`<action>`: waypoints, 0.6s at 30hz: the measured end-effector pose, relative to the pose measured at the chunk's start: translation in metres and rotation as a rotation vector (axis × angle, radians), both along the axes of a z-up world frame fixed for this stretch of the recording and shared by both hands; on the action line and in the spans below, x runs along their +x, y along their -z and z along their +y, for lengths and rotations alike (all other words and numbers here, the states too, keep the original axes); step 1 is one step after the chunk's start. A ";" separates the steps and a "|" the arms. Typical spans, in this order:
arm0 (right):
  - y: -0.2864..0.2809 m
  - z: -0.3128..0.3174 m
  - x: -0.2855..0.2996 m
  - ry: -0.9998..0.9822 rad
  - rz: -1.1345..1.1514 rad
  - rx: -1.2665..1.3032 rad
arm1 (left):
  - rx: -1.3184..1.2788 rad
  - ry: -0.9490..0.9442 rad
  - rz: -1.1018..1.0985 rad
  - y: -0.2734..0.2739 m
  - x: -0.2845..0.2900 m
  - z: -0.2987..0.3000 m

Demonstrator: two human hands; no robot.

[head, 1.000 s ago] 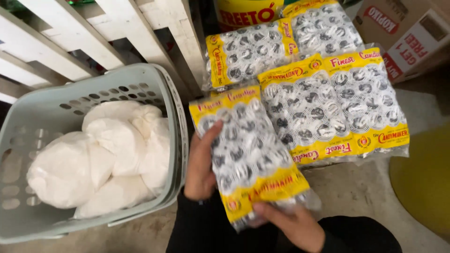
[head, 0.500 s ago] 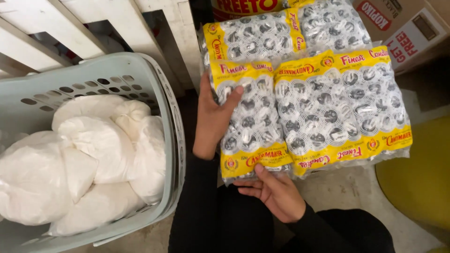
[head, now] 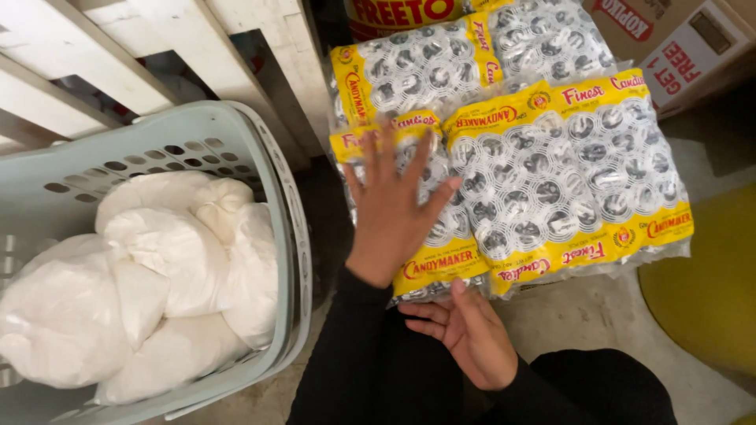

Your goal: Picking up individual bags of candy from the floor and stacking them neatly onto a pile.

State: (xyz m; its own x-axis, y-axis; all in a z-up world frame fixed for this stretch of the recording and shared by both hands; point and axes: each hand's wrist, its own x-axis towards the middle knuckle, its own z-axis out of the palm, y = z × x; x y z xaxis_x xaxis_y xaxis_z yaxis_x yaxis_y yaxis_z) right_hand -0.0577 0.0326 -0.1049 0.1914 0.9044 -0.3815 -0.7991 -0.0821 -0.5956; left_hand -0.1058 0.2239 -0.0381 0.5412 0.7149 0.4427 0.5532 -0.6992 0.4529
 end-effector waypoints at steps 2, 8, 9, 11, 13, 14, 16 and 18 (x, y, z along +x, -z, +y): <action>0.003 -0.004 -0.001 0.043 -0.001 -0.025 | -0.136 0.106 0.080 0.010 0.007 0.002; 0.004 -0.011 -0.003 0.086 0.024 -0.039 | -0.134 0.128 0.142 0.009 0.008 0.004; 0.008 -0.009 -0.004 0.097 0.026 -0.034 | -0.129 0.138 0.145 0.011 0.006 0.006; 0.018 -0.012 -0.004 0.101 0.056 -0.047 | -0.092 0.105 0.134 0.018 0.009 0.005; 0.013 -0.007 -0.002 0.100 0.037 -0.038 | -0.062 0.106 0.153 0.019 0.011 0.007; 0.013 -0.008 -0.004 0.070 0.026 -0.038 | -0.041 0.076 0.178 0.021 0.010 0.005; 0.006 -0.013 -0.009 0.062 0.004 -0.018 | -0.024 0.097 0.203 0.017 0.007 0.005; 0.002 -0.019 -0.010 0.075 -0.018 0.000 | -0.003 0.140 0.227 0.013 0.006 0.005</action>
